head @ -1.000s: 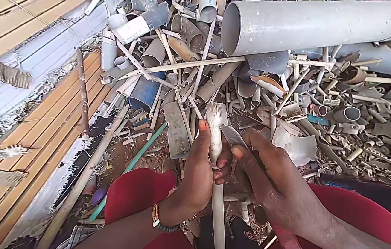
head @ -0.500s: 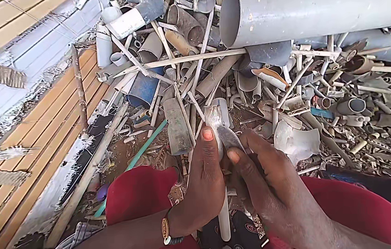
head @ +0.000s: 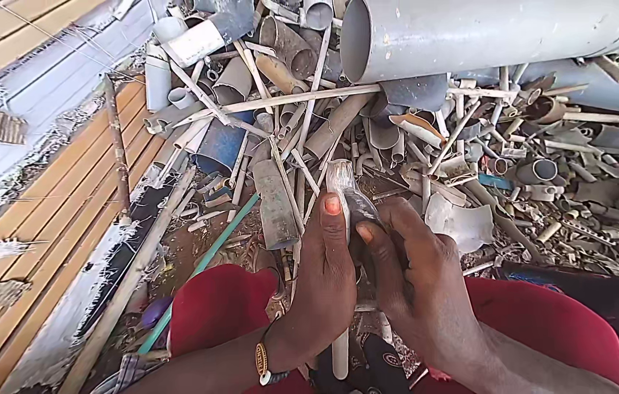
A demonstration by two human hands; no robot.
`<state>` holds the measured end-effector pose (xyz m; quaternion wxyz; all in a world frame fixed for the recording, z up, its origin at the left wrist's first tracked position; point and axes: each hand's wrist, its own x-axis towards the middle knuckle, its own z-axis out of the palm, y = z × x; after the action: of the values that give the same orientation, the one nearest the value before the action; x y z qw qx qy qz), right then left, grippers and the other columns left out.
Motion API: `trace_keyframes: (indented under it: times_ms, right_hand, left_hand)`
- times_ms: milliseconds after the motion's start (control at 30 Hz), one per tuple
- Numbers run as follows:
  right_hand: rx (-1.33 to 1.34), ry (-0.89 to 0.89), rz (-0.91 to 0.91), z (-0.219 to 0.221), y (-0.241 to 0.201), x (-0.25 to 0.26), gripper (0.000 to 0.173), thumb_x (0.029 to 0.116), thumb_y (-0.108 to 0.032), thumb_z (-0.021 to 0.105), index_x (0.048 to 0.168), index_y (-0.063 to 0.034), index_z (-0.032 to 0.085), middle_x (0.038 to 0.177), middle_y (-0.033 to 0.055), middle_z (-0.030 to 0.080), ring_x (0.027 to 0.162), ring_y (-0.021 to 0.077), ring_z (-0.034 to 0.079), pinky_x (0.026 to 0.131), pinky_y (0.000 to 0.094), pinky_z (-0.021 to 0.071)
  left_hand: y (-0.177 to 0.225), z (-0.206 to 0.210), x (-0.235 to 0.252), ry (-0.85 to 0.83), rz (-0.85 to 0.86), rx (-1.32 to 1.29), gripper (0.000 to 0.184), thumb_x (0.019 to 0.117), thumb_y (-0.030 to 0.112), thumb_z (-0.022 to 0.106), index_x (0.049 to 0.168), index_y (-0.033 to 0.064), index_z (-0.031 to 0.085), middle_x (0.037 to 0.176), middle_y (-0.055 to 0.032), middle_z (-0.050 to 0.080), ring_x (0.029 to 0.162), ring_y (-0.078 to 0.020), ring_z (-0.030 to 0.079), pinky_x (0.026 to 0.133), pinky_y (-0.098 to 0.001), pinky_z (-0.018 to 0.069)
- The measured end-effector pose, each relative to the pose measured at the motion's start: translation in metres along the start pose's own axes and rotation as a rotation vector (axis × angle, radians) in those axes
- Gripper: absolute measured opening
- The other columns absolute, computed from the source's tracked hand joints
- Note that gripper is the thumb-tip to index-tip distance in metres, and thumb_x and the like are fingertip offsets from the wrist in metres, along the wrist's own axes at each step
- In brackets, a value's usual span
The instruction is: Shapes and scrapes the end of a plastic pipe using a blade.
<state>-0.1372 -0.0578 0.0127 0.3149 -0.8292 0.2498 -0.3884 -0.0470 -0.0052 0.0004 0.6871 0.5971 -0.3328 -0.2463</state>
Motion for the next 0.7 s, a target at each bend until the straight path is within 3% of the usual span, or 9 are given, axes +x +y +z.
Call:
trace_keyframes:
  times_ms: [67, 133, 167, 233, 300, 367, 500, 600, 700]
  right_hand:
    - [-0.091, 0.126, -0.065, -0.01, 0.004, 0.013, 0.015, 0.1032, -0.014, 0.05, 0.1, -0.0011, 0.058, 0.059, -0.0031, 0.051, 0.049, -0.0004, 0.048, 0.046, 0.0144, 0.0418]
    - [-0.128, 0.303, -0.032, -0.056, 0.012, 0.045, 0.02, 0.1099, -0.02, 0.043, 0.107, -0.0025, 0.051, 0.063, -0.0035, 0.05, 0.046, 0.0047, 0.051, 0.041, 0.0237, 0.0477]
    - [-0.116, 0.379, 0.009, -0.086, 0.02, 0.055, 0.022, 0.1112, -0.024, 0.041, 0.105, -0.0069, 0.052, 0.068, -0.0058, 0.05, 0.05, 0.0044, 0.052, 0.045, 0.024, 0.0492]
    - [-0.026, 0.46, 0.049, -0.123, 0.029, 0.057, 0.023, 0.111, -0.029, 0.044, 0.099, -0.0138, 0.057, 0.068, -0.0091, 0.054, 0.051, 0.0024, 0.052, 0.048, 0.0203, 0.0487]
    - [0.097, 0.338, 0.09, -0.116, 0.032, 0.053, 0.016, 0.1086, -0.034, 0.049, 0.106, -0.0191, 0.053, 0.064, -0.0107, 0.049, 0.046, 0.003, 0.049, 0.043, 0.0215, 0.0474]
    - [0.316, 0.066, 0.218, -0.092, 0.03, 0.049, 0.01, 0.1011, -0.028, 0.059, 0.11, -0.0255, 0.061, 0.056, -0.0125, 0.043, 0.04, -0.0008, 0.041, 0.038, 0.0162, 0.0403]
    - [0.767, -0.36, 0.516, -0.074, 0.024, 0.034, 0.015, 0.1001, -0.026, 0.061, 0.112, -0.0198, 0.066, 0.052, -0.0125, 0.038, 0.039, -0.0061, 0.039, 0.037, 0.0107, 0.0368]
    - [0.739, -0.382, 0.412, -0.07, 0.025, 0.023, 0.011, 0.1001, -0.025, 0.064, 0.101, -0.0157, 0.07, 0.057, -0.011, 0.057, 0.045, -0.0054, 0.051, 0.043, 0.0105, 0.0449]
    - [0.734, -0.283, 0.37, -0.066, 0.022, 0.021, 0.02, 0.1046, -0.014, 0.053, 0.087, -0.0133, 0.062, 0.055, -0.0066, 0.06, 0.045, -0.0027, 0.055, 0.042, 0.0117, 0.0462]
  left_hand:
    - [-0.003, 0.0, -0.012, -0.144, -0.061, 0.042, 0.043, 0.1124, 0.04, 0.024, 0.103, 0.0126, 0.056, 0.07, 0.0125, 0.049, 0.059, 0.0071, 0.049, 0.054, -0.0105, 0.0444]
    - [-0.014, 0.008, -0.035, -0.41, -0.172, 0.054, 0.05, 0.1117, 0.043, 0.026, 0.107, 0.0051, 0.058, 0.068, 0.008, 0.042, 0.053, 0.002, 0.04, 0.048, -0.016, 0.0377]
    - [-0.016, 0.011, -0.039, -0.489, -0.192, 0.039, 0.05, 0.1117, 0.042, 0.027, 0.11, 0.0029, 0.058, 0.068, 0.0066, 0.042, 0.053, 0.0003, 0.039, 0.048, -0.0174, 0.0368]
    - [-0.014, 0.012, -0.023, -0.44, -0.1, -0.08, 0.045, 0.1123, 0.041, 0.025, 0.099, 0.0081, 0.054, 0.066, 0.0098, 0.04, 0.05, 0.0039, 0.036, 0.044, -0.0135, 0.033]
    - [-0.007, 0.003, -0.004, -0.402, -0.099, -0.309, 0.04, 0.1122, 0.038, 0.022, 0.095, 0.0148, 0.05, 0.066, 0.0126, 0.039, 0.048, 0.0068, 0.035, 0.042, -0.0096, 0.0316]
    - [-0.006, -0.002, 0.0, -0.456, -0.198, -0.451, 0.042, 0.1116, 0.04, 0.02, 0.094, 0.0181, 0.05, 0.063, 0.014, 0.04, 0.046, 0.0071, 0.036, 0.04, -0.0092, 0.0323]
    - [-0.008, -0.004, -0.003, -0.621, -0.179, -0.426, 0.044, 0.1112, 0.046, 0.025, 0.095, 0.0176, 0.054, 0.068, 0.0149, 0.045, 0.051, 0.0086, 0.04, 0.042, -0.0086, 0.0347]
    - [-0.004, -0.011, 0.007, -0.73, -0.142, -0.262, 0.047, 0.1125, 0.041, 0.023, 0.09, 0.0181, 0.057, 0.068, 0.0149, 0.05, 0.052, 0.0087, 0.044, 0.044, -0.0091, 0.0367]
    - [-0.005, -0.009, 0.01, -0.607, -0.055, -0.078, 0.043, 0.1127, 0.033, 0.028, 0.092, 0.0156, 0.062, 0.07, 0.0115, 0.059, 0.057, 0.0046, 0.055, 0.05, -0.0123, 0.0468]
